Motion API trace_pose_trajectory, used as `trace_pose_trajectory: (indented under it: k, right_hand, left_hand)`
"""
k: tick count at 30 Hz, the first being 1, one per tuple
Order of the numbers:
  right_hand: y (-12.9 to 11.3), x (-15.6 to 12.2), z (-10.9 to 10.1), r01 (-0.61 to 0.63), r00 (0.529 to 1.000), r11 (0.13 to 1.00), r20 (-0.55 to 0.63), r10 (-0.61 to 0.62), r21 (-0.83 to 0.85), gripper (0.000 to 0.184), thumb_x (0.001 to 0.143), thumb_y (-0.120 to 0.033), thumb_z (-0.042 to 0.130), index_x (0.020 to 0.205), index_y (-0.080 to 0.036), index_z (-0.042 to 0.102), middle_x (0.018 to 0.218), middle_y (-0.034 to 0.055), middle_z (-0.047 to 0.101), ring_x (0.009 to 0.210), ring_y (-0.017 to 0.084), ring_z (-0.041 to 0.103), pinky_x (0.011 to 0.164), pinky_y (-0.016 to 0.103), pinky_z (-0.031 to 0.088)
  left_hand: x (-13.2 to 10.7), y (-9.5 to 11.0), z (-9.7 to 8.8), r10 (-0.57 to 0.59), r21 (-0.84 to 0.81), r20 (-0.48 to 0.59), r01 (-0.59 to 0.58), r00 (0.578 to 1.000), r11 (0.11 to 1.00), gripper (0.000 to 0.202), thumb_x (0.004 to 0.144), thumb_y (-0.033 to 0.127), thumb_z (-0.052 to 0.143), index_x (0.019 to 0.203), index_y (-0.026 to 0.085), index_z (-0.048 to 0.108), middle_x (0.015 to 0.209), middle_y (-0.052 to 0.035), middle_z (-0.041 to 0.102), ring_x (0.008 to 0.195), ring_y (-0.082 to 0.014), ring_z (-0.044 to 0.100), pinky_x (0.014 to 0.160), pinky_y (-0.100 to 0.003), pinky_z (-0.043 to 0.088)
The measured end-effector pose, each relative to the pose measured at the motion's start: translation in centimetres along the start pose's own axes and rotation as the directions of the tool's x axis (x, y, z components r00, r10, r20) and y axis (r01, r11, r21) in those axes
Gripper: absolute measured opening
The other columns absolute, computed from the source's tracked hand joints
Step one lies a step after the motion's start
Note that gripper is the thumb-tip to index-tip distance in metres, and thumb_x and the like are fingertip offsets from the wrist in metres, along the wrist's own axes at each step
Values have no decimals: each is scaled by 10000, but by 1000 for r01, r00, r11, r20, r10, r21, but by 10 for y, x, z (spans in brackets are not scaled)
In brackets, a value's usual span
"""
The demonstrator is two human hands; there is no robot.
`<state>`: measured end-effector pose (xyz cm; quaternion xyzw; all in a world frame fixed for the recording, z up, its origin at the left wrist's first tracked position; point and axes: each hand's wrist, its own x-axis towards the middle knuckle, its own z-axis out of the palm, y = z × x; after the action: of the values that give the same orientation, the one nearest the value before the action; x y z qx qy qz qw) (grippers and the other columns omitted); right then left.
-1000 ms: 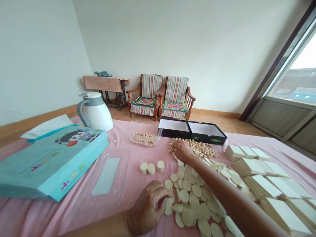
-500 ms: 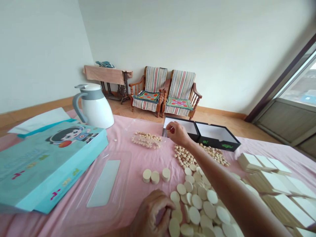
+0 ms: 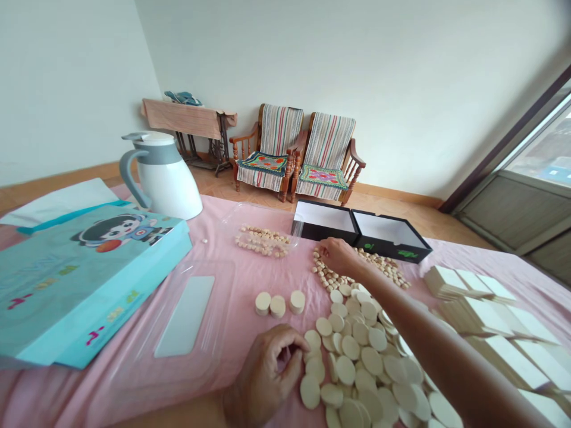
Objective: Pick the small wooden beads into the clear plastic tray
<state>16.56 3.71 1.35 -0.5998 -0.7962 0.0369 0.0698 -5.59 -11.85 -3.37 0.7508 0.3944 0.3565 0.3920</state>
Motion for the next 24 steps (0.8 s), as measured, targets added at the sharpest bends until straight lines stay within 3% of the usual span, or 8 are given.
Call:
trace_pose_trajectory:
  k: [6, 9, 12, 14, 19, 22, 24]
  right_hand:
    - [-1, -10, 18, 5, 1000, 1000, 4, -5, -24, 216, 719, -49, 461, 828, -148, 619, 886, 94, 632, 801, 163, 572, 669, 231, 349]
    - [-1, -7, 9, 5, 989, 999, -151, 1, 44, 182, 708, -67, 473, 788, -153, 612, 803, 65, 600, 714, 139, 543, 664, 226, 365]
    - [-9, 3, -10, 56, 924, 983, -381, 16, 176, 154, 708, -97, 487, 784, -151, 610, 740, 33, 564, 645, 112, 511, 649, 211, 389]
    - [-21, 12, -22, 110, 892, 959, -451, 21, 262, 157, 709, -111, 489, 795, -149, 614, 732, 19, 563, 624, 98, 508, 632, 202, 400]
    - [-44, 31, -36, 164, 903, 903, -429, 24, 397, 183, 732, -153, 520, 866, -163, 644, 795, 8, 619, 631, 84, 542, 645, 204, 417]
    - [-36, 31, -33, 95, 894, 918, -439, 91, 384, 168, 765, -161, 501, 855, -167, 643, 794, 13, 637, 653, 97, 556, 653, 210, 416]
    - [-24, 28, -28, 27, 920, 956, -382, 92, 294, 162, 771, -144, 489, 813, -164, 645, 763, 22, 637, 675, 115, 559, 660, 218, 404]
  left_hand:
    - [2, 0, -1, -31, -36, -14, 30, 999, 999, 206, 745, 55, 487, 807, 157, 656, 718, -20, 643, 650, -121, 564, 620, -208, 427]
    - [3, -1, 0, -38, -49, -20, 37, 999, 998, 207, 742, 54, 488, 809, 155, 656, 723, -21, 645, 654, -122, 566, 621, -209, 427]
    - [2, -4, 1, -44, -54, -20, 42, 999, 998, 203, 750, 66, 489, 812, 157, 659, 719, -20, 641, 644, -120, 559, 607, -207, 421]
    - [1, -5, 1, -47, -59, -16, 46, 999, 997, 204, 755, 70, 488, 817, 159, 661, 722, -19, 641, 647, -120, 560, 608, -208, 421]
    - [0, -6, 0, -54, -73, -16, 53, 998, 996, 210, 745, 64, 494, 826, 159, 662, 734, -20, 648, 664, -123, 572, 624, -210, 428]
    - [0, -6, 1, -48, -66, -18, 46, 999, 997, 212, 747, 66, 492, 827, 162, 663, 735, -18, 648, 662, -122, 571, 622, -209, 426]
    - [1, -5, 1, -41, -61, -17, 40, 999, 997, 213, 747, 65, 489, 824, 162, 663, 732, -18, 648, 658, -121, 570, 619, -207, 427]
